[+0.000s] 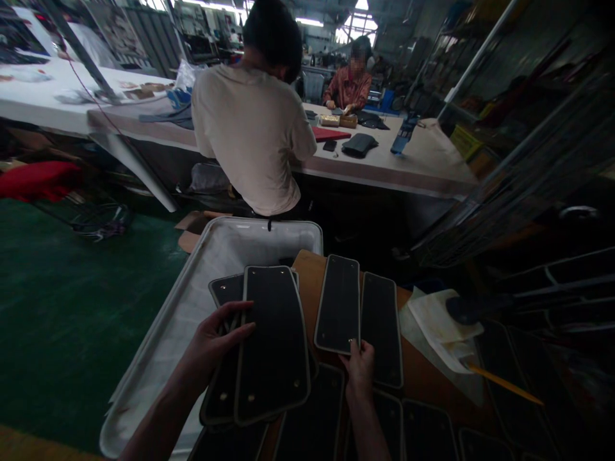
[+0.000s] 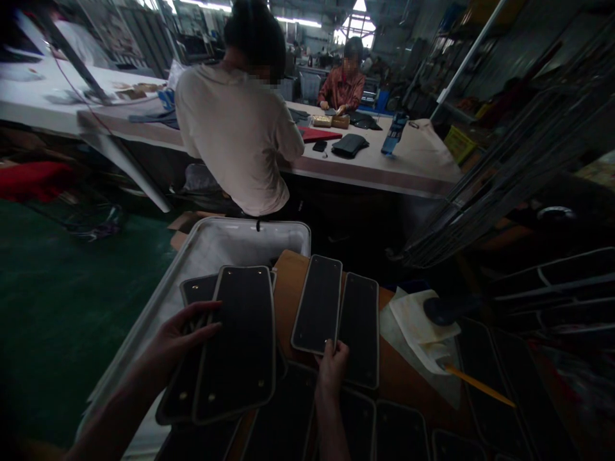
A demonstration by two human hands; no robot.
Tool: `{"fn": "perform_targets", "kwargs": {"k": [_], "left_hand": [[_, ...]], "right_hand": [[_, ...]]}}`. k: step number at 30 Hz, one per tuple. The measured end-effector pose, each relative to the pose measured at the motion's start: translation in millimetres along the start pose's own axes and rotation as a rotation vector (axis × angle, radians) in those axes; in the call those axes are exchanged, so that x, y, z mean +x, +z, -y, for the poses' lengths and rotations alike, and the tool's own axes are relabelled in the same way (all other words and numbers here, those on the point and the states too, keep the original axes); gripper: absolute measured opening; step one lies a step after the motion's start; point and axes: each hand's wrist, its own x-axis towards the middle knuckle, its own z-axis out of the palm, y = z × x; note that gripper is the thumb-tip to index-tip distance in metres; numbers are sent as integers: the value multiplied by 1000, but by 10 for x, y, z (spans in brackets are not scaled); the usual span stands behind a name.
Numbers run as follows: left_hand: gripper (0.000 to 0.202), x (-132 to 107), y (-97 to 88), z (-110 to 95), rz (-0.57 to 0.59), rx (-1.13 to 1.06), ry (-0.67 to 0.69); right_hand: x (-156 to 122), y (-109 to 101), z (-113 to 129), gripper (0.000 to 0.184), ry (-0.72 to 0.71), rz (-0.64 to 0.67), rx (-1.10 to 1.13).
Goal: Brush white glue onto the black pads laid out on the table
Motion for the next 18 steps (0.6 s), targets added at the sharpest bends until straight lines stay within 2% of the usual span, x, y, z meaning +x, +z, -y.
{"fn": "perform_targets", "kwargs": {"k": [3,5,7,10,13,15,18], "left_hand": [[60,6,16,-1,11,7,29],[59,6,35,-13,18,12,40],[56,0,63,-34,29,25,58],[51,-20,125,-66,68,51,92],[46,-45,191,-73,114,73,123],[50,-58,216,-62,119,77,156],[68,-68,207,-43,77,57,217]], "right_hand": [[-161,-150,80,64,127,-30,17],[-280,-242,160,67,113,-18,-78],[-404,-250,277,64,42,23,-179],[-599,-40,509,58,-2,250,-164],[-781,303,722,50,58,526,-81],[-874,487,807,42,78,565,-61],[-945,622,843,36,135,567,55]]}}
